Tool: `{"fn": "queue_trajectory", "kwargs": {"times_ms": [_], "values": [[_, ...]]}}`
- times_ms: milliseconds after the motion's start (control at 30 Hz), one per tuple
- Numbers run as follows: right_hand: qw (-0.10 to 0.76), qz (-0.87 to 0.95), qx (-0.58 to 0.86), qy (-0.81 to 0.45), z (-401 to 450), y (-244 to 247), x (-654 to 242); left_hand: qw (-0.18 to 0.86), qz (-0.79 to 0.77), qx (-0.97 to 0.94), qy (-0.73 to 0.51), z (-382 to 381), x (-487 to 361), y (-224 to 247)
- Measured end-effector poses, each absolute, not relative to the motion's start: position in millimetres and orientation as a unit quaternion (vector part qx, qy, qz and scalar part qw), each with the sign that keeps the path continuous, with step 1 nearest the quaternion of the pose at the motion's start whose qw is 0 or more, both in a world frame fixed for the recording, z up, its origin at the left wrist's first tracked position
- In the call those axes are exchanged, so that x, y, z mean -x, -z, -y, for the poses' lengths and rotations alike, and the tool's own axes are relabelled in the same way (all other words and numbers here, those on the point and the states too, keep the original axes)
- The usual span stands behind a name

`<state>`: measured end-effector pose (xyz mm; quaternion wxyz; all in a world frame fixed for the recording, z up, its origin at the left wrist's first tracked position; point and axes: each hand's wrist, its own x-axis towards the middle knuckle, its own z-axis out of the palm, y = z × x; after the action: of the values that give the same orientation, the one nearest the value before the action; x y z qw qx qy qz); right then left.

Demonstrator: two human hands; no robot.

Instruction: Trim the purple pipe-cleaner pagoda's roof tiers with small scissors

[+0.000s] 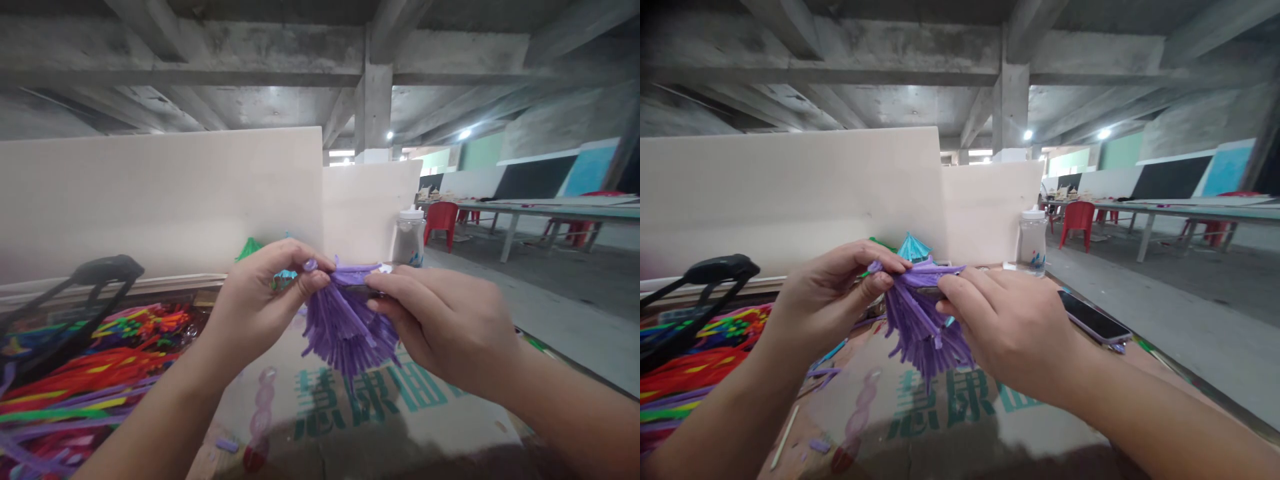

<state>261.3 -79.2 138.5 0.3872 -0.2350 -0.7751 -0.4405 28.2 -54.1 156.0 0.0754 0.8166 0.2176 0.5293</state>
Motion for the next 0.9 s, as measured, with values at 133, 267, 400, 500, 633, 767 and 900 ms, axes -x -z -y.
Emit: {"fn": "queue_trajectory", "kwargs": {"times_ms": [133, 267, 400, 500, 633, 767, 900], "values": [[0.391, 0.785, 0.221, 0.427, 81, -139, -262, 0.1, -0.214, -0.817, -0.526, 53, -27, -155], [0.404, 0.788, 0.217, 0.411, 86, -144, -262, 0.119, -0.219, -0.812, -0.527, 48, -24, -155], [0.403, 0.778, 0.227, 0.425, 85, -144, -259, 0.125, -0.218, -0.813, -0.525, 45, -23, -155], [0.392, 0.775, 0.228, 0.441, 80, -141, -259, 0.11, -0.225, -0.822, -0.512, 44, -23, -156], [0.375, 0.782, 0.231, 0.442, 75, -137, -259, 0.101, -0.243, -0.836, -0.481, 42, -24, -157], [0.37, 0.786, 0.233, 0.437, 75, -136, -258, 0.092, -0.25, -0.846, -0.462, 42, -24, -158], [0.372, 0.781, 0.226, 0.448, 75, -137, -258, 0.092, -0.252, -0.849, -0.456, 44, -25, -158]]}}
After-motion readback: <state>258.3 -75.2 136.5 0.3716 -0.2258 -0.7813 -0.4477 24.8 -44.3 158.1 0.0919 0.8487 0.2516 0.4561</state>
